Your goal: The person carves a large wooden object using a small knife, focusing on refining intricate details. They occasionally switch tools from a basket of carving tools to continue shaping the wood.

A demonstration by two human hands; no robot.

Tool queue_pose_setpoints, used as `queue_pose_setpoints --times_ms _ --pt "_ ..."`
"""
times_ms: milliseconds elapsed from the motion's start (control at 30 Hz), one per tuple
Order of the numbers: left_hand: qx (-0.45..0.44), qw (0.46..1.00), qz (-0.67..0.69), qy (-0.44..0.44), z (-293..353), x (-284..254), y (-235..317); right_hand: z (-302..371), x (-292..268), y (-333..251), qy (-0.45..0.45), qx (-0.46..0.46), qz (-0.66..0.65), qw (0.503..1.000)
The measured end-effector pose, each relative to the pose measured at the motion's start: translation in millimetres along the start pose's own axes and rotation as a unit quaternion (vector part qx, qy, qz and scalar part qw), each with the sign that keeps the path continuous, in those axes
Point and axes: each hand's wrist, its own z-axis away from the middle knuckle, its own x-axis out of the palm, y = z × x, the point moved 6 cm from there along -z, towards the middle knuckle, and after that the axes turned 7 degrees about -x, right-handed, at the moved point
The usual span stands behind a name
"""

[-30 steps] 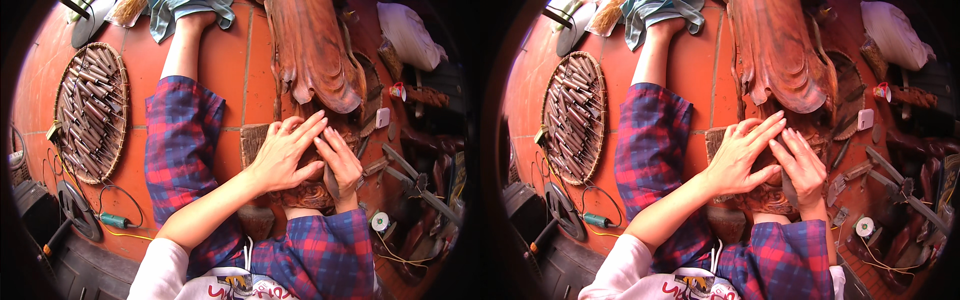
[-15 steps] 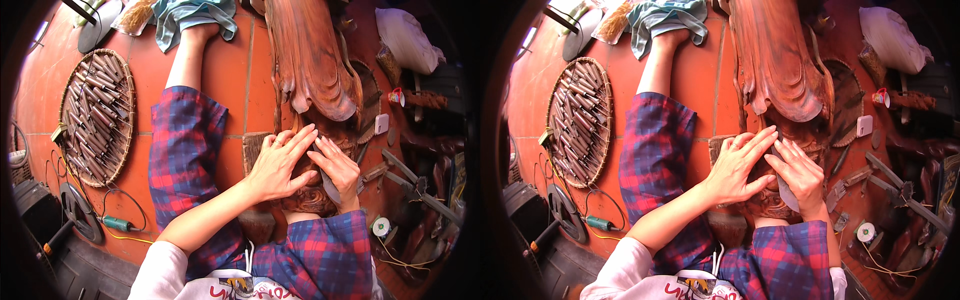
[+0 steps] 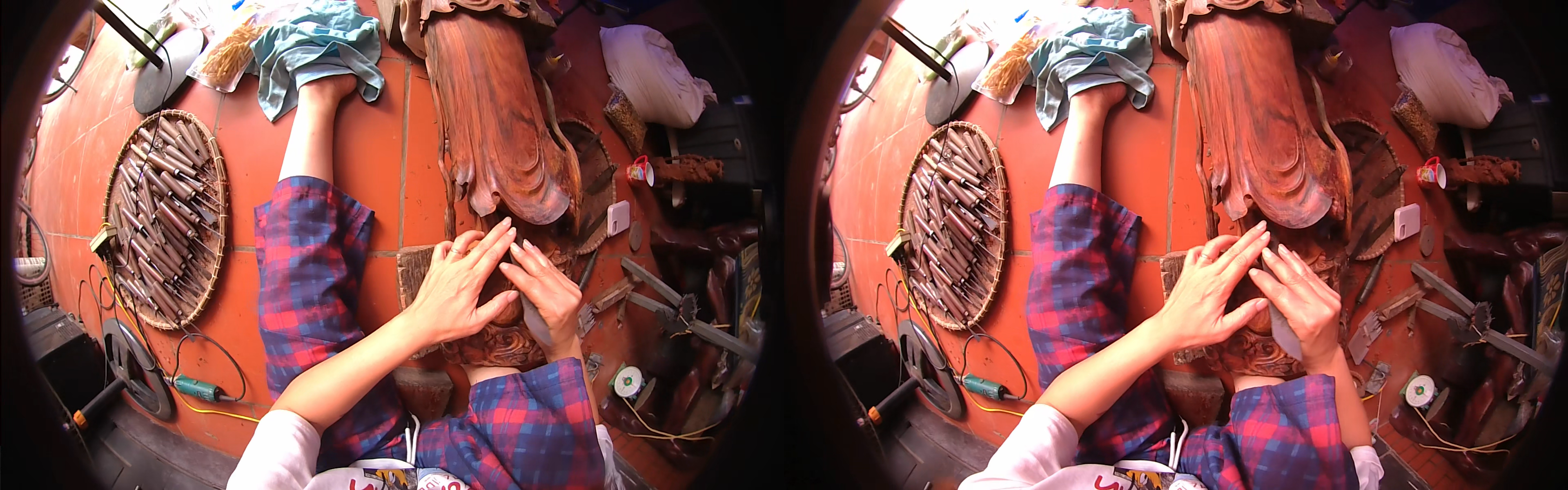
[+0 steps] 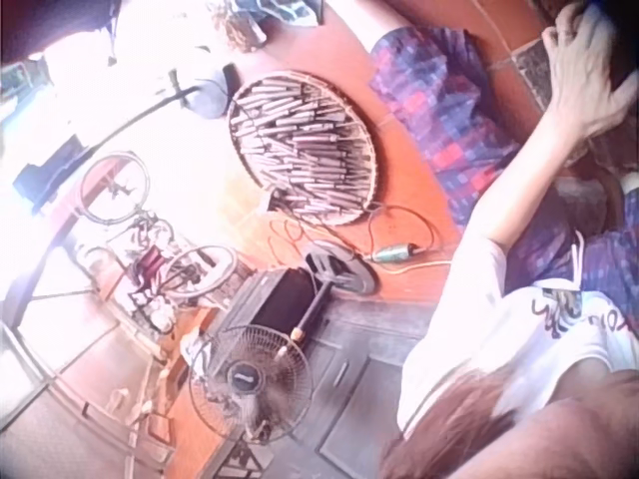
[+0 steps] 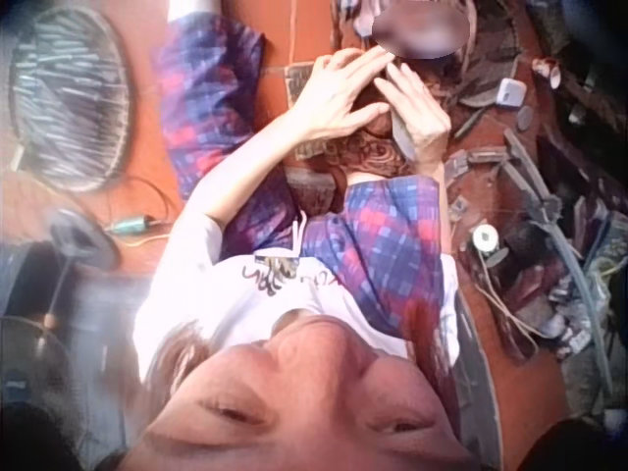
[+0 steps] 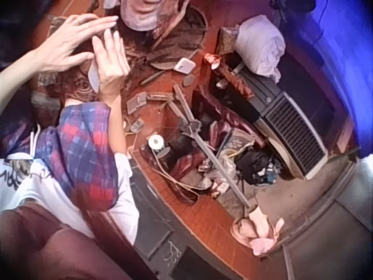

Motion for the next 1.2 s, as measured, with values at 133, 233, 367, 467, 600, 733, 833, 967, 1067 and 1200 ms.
queue_pose_setpoints --times_ms 133,233,367,467,600,733,833,967,1067,1200 --pt "-0.016 0.999 -0.006 -0.036 15.3 6.3 -5.1 9.2 1.9 -0.9 -0.035 -0.010 -0.022 0.999" --pt "-0.003 0.999 -0.006 -0.032 13.6 4.7 -2.6 7.3 -5.7 1.4 -0.037 -0.011 -0.036 0.999" --pt "0.006 1.000 0.013 -0.018 -2.9 3.8 0.0 5.1 -0.5 8.4 0.006 -0.019 -0.013 1.000" --pt "-0.001 1.000 0.022 0.002 9.6 13.9 -8.2 8.9 5.2 3.6 -0.032 -0.042 0.017 0.998" --pt "0.000 1.000 -0.016 -0.023 11.0 5.2 -0.8 8.0 -3.3 12.7 -0.042 -0.033 -0.053 0.997" --pt "0.000 1.000 -0.022 0.015 -1.6 1.7 -0.1 -4.5 -4.2 11.3 -0.020 -0.037 -0.025 0.999" --pt "-0.001 0.999 -0.031 0.021 14.4 6.5 -0.1 6.5 1.0 11.5 -0.081 -0.046 -0.033 0.995" --pt "0.013 0.999 -0.044 0.001 1.6 -7.6 4.0 -5.7 -7.2 17.2 -0.074 -0.038 -0.059 0.995" --pt "0.008 0.999 -0.016 0.030 1.0 -5.9 2.8 -7.1 -4.2 12.8 -0.045 -0.050 -0.018 0.998" --pt "0.007 0.999 -0.036 0.001 13.1 -4.0 1.0 -3.6 -6.6 10.4 -0.113 -0.052 -0.059 0.991"
